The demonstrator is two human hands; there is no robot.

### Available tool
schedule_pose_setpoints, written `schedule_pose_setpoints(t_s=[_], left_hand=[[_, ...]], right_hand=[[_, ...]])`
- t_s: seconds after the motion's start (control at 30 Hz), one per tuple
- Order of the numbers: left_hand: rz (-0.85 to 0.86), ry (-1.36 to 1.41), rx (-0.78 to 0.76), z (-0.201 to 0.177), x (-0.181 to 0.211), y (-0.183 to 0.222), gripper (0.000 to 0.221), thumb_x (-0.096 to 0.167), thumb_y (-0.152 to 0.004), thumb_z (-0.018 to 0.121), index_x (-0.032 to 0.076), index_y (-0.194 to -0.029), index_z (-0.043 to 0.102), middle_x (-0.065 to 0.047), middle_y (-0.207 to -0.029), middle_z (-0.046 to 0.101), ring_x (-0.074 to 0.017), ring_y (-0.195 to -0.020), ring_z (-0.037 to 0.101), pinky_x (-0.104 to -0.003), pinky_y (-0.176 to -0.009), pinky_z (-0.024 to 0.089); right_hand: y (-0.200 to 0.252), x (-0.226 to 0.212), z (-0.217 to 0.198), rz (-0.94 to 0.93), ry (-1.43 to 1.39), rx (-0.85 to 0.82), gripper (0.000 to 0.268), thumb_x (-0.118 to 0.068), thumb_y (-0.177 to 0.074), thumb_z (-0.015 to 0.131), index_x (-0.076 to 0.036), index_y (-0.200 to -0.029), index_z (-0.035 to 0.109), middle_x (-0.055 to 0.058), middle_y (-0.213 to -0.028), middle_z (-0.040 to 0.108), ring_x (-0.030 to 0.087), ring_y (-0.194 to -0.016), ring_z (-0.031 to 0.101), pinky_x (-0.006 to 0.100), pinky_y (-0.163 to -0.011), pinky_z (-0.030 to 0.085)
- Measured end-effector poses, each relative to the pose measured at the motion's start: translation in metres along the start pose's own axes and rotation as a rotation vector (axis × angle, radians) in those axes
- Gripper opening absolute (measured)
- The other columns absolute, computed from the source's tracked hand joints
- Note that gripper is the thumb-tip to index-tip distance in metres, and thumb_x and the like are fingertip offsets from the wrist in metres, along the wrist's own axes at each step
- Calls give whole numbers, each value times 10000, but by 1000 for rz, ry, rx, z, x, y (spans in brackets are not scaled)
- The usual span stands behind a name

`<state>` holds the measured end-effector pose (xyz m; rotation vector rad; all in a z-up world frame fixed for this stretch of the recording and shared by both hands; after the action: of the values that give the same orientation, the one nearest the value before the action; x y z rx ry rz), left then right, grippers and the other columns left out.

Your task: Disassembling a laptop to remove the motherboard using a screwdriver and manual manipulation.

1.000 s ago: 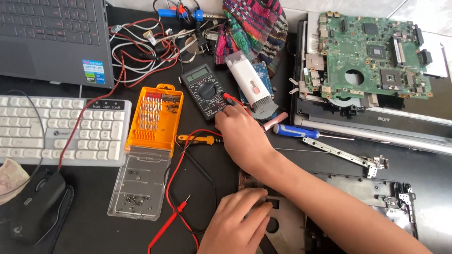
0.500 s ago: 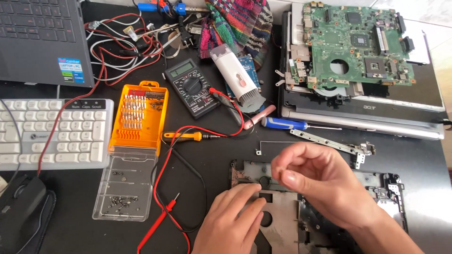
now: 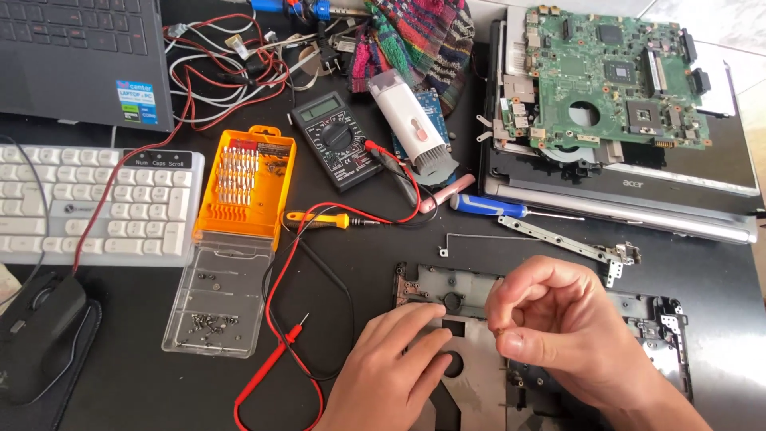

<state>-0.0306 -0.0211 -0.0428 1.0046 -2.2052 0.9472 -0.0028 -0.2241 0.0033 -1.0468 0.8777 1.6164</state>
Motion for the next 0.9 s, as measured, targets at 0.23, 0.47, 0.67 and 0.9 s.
schedule_pose_setpoints(t_s=[0.23,0.47,0.67,0.9], left_hand=[[10,69,7,-4,0,2,138,145,-1009,657,49,-1108,654,-136,-1313,613,-334,-1193,619,-470,-950,495],[-376,672,217,-40,24,-11,292,272,-1001,590,59,-998,791,-69,-1002,800,-141,-850,725,-256,-658,530],[-865,956,142,-27,12,-10,241,170,-873,753,26,-1029,866,-49,-883,845,-101,-820,756,-238,-758,654],[-1056,849,86,-24,5,-10,170,113,-837,782,18,-929,890,-43,-856,853,-105,-729,734,-226,-680,625]], right_hand=[[8,-14,21,-86,177,7,282,43,-717,878,-28,-944,726,149,-788,765,193,-685,682,304,-645,579],[1,-27,51,-299,747,105,123,-18,-756,823,-39,-864,767,41,-788,810,141,-699,700,219,-624,583],[-3,-15,53,-369,941,-18,134,-73,-767,830,-81,-888,772,1,-858,806,92,-755,759,180,-704,667],[1,-4,49,-481,1000,-73,280,-80,-818,802,-54,-1086,726,9,-897,802,112,-782,788,198,-735,669]])
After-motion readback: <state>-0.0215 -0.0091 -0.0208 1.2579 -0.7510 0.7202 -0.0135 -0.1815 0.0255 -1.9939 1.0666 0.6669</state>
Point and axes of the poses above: each hand's wrist, its own y-axis away from the middle knuckle, its own z-axis out of the palm, x = y × z, the point moved 3 cm from there along -y, towards the middle knuckle
